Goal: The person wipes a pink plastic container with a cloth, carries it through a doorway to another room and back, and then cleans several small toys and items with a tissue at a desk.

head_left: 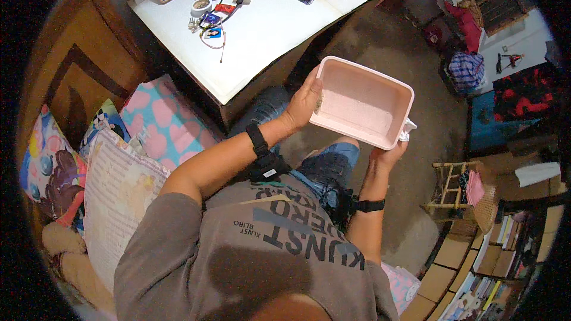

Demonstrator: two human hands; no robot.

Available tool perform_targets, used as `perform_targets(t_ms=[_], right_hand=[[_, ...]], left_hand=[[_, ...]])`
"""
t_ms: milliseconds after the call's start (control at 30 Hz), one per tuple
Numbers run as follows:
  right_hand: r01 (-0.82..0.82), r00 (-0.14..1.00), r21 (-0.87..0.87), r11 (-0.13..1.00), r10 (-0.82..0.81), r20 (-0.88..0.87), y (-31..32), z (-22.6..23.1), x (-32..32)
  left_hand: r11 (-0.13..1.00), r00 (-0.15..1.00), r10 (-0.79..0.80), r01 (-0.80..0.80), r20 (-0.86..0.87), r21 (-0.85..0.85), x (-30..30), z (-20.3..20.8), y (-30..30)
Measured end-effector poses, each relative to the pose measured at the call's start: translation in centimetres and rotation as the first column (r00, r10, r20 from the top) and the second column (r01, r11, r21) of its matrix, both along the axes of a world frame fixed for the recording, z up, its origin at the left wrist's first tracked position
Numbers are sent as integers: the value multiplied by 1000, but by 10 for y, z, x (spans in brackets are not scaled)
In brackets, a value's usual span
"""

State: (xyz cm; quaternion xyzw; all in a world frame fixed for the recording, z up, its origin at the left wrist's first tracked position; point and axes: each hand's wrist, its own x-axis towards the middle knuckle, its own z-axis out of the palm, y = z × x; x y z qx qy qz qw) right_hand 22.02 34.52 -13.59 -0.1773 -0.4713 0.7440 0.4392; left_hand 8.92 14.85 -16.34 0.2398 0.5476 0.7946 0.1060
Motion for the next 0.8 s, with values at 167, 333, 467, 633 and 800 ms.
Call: perform_targets(t_ms=[167,333,467,633,800], right_hand=[[-3,999,22,1000,2,45,-4,-16,0],[-55,980,49,997,44,194,-9,-26,-4],[-39,989,9,999,37,145,-10,-22,-2],[-29,994,-22,999,31,105,-19,-11,-7],[-73,983,-43,996,79,165,-24,-11,-3]], left_hand=[[997,991,-76,76,109,-2,1,16,-14],[954,779,-291,282,555,103,11,16,-28],[933,730,-346,334,589,134,18,19,-33],[909,695,-395,390,601,145,11,-7,-28],[929,706,-334,357,624,93,18,5,-34]])
